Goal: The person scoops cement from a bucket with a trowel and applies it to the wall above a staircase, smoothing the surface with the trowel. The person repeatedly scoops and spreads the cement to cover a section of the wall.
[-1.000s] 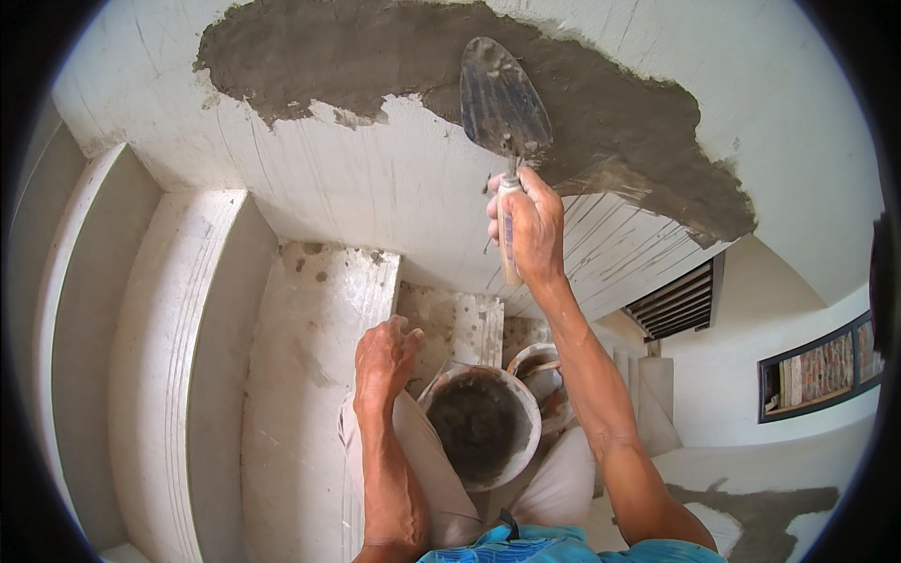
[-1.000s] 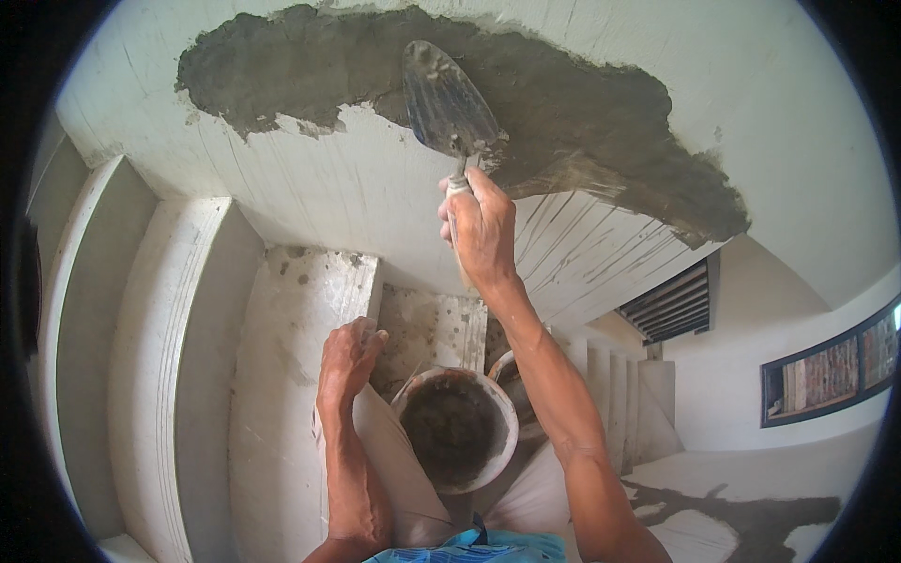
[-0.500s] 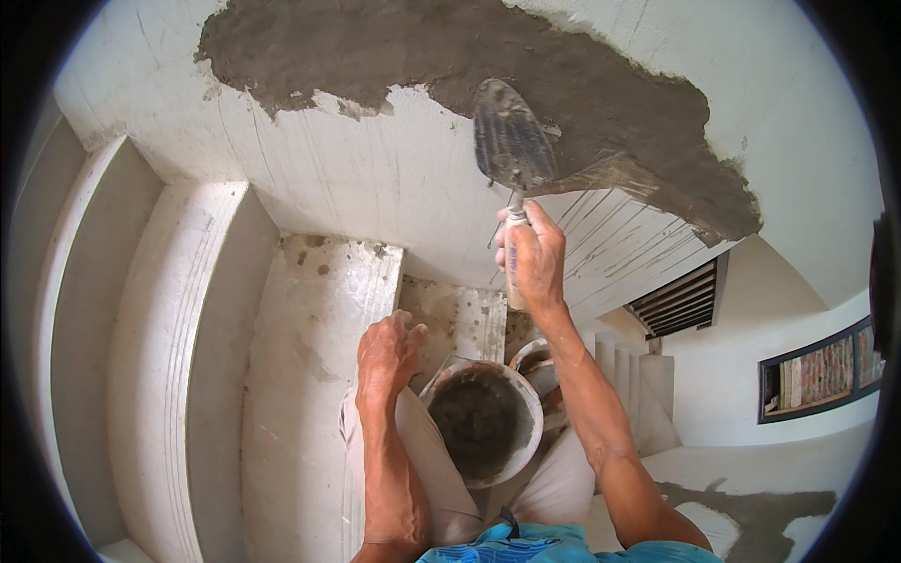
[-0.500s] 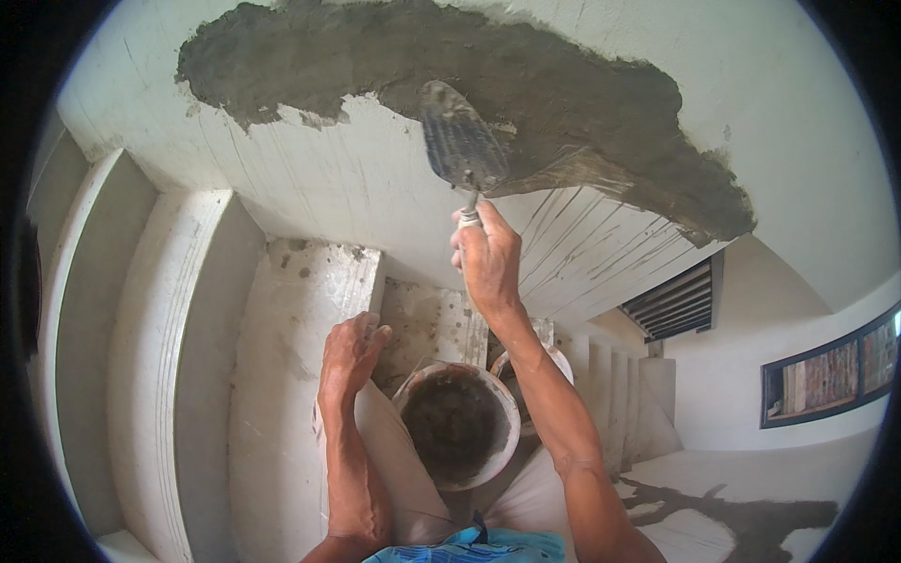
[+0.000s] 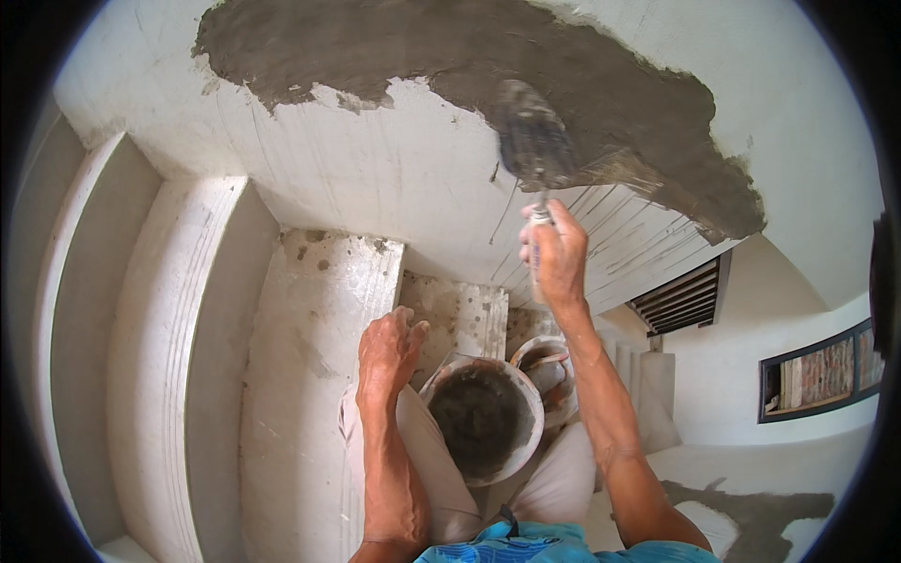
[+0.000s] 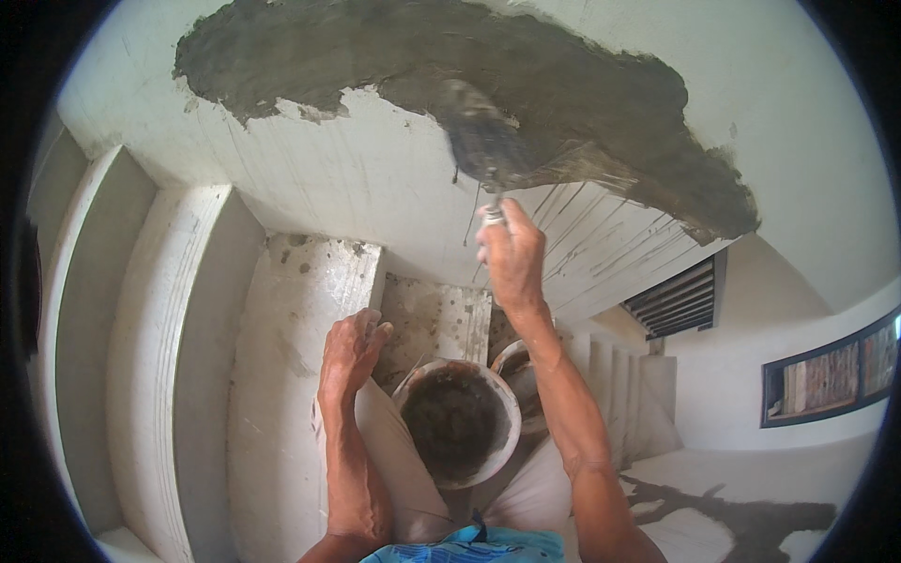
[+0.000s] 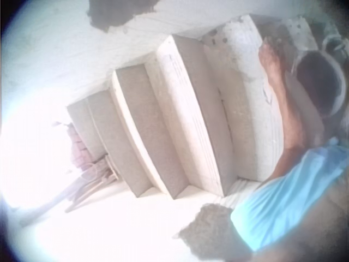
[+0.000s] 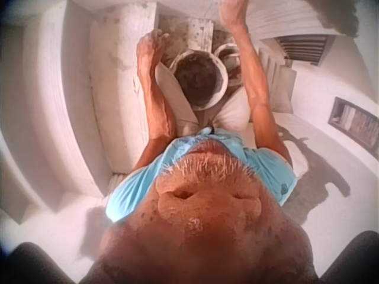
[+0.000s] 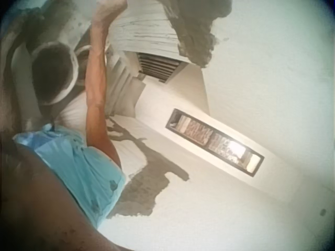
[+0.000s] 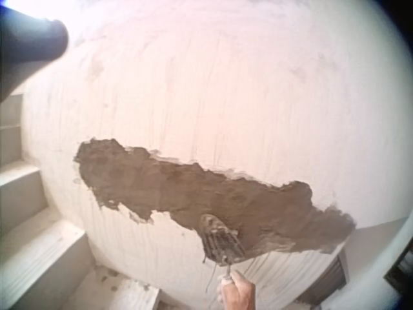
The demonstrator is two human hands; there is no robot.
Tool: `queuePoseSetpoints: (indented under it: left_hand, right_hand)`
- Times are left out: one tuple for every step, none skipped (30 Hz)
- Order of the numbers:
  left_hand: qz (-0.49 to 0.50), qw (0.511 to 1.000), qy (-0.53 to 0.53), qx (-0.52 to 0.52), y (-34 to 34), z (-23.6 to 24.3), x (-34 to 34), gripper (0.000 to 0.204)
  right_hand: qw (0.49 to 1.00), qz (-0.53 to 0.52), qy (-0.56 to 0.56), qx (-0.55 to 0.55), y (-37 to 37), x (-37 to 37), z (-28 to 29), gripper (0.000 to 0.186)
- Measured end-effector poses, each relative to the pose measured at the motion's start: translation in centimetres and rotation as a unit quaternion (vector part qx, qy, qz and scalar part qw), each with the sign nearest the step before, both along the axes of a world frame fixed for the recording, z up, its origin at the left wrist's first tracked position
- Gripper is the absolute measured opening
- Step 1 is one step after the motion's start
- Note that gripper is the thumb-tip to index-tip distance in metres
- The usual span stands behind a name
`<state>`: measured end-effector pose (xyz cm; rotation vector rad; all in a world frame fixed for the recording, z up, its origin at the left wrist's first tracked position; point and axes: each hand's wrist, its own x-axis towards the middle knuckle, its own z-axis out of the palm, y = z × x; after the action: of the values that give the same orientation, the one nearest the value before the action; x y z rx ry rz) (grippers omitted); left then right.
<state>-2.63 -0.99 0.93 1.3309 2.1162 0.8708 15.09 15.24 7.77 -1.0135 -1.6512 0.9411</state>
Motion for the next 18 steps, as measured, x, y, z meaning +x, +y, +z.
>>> queuePoseSetpoints:
  left_hand:
    - [0.000, 1.000, 0.002, 0.002, -0.1, 0.0, 0.0, 0.031]
    - [0.003, 1.000, 0.004, 0.006, -0.1, 0.2, -0.1, 0.031]
    - [0.006, 1.000, 0.002, 0.003, -0.1, 0.1, -0.1, 0.031]
    - [0.010, 1.000, 0.000, 0.000, -0.1, 0.1, -0.1, 0.031]
    - [0.013, 1.000, -0.003, -0.003, 0.0, 0.1, -0.1, 0.031]
    - [0.009, 1.000, -0.004, -0.003, 0.0, 0.2, -0.1, 0.031]
    - [0.006, 1.000, -0.004, -0.003, 0.2, 0.3, 0.0, 0.031]
    - [0.006, 1.000, -0.005, -0.005, 0.1, 0.2, -0.1, 0.031]
    - [0.004, 1.000, 0.000, 0.005, 0.0, 0.0, -0.2, 0.031]
    - [0.003, 1.000, 0.006, 0.014, -0.1, -0.2, -0.3, 0.031]
    - [0.003, 1.000, 0.010, 0.023, -0.3, -0.4, -0.4, 0.031]
    - [0.005, 1.000, 0.005, 0.020, -0.4, -0.5, -0.3, 0.031]
    - [0.007, 1.000, -0.001, 0.017, -0.4, -0.4, -0.2, 0.031]
    - [0.007, 1.000, -0.005, 0.016, -0.3, -0.3, -0.1, 0.030]
    - [0.005, 1.000, -0.005, 0.014, -0.2, -0.3, -0.1, 0.031]
    - [0.002, 1.000, -0.005, 0.012, -0.1, -0.4, 0.0, 0.031]
    - [-0.004, 1.000, -0.002, 0.011, 0.0, -0.2, 0.0, 0.031]
    - [0.000, 1.000, -0.009, 0.000, 0.0, -0.1, 0.1, 0.031]
  right_hand:
    - [1.000, 0.011, -0.010, 0.001, -0.1, -0.8, 0.1, 0.019]
    - [1.000, 0.025, -0.019, 0.002, 0.0, -2.0, 0.5, 0.018]
    - [0.999, 0.038, -0.029, 0.005, 0.3, -2.8, 0.7, 0.017]
    - [0.998, 0.044, -0.041, 0.026, 0.9, -3.4, 0.6, 0.016]
    - [0.996, 0.050, -0.053, 0.047, 1.6, -4.0, 0.5, 0.016]
    - [0.994, 0.056, -0.066, 0.069, 2.1, -4.5, 0.6, 0.017]
    - [0.996, 0.048, -0.056, 0.055, 2.4, -4.5, 0.7, 0.017]
    - [0.997, 0.040, -0.042, 0.046, 2.2, -4.5, 0.8, 0.016]
    - [0.998, 0.032, -0.029, 0.037, 1.9, -4.2, 0.8, 0.015]
    - [0.999, 0.024, -0.015, 0.028, 1.6, -3.9, 0.7, 0.015]
    - [1.000, 0.012, -0.001, 0.010, 1.0, -3.2, 0.7, 0.014]
    - [1.000, -0.001, 0.012, -0.008, 0.4, -2.2, 0.8, 0.014]
    - [0.999, -0.014, 0.026, -0.025, -0.2, -1.7, 0.7, 0.014]
    - [0.999, -0.024, 0.033, -0.034, -0.6, -1.4, 0.5, 0.015]
    - [0.998, -0.033, 0.041, -0.043, -0.9, -1.1, 0.4, 0.016]
    - [0.997, -0.043, 0.049, -0.052, -1.1, -0.9, 0.3, 0.016]
    - [0.998, -0.029, 0.028, -0.040, -1.1, -1.1, 0.3, 0.016]
    - [0.999, -0.015, 0.008, -0.028, -0.9, -1.7, 0.3, 0.015]
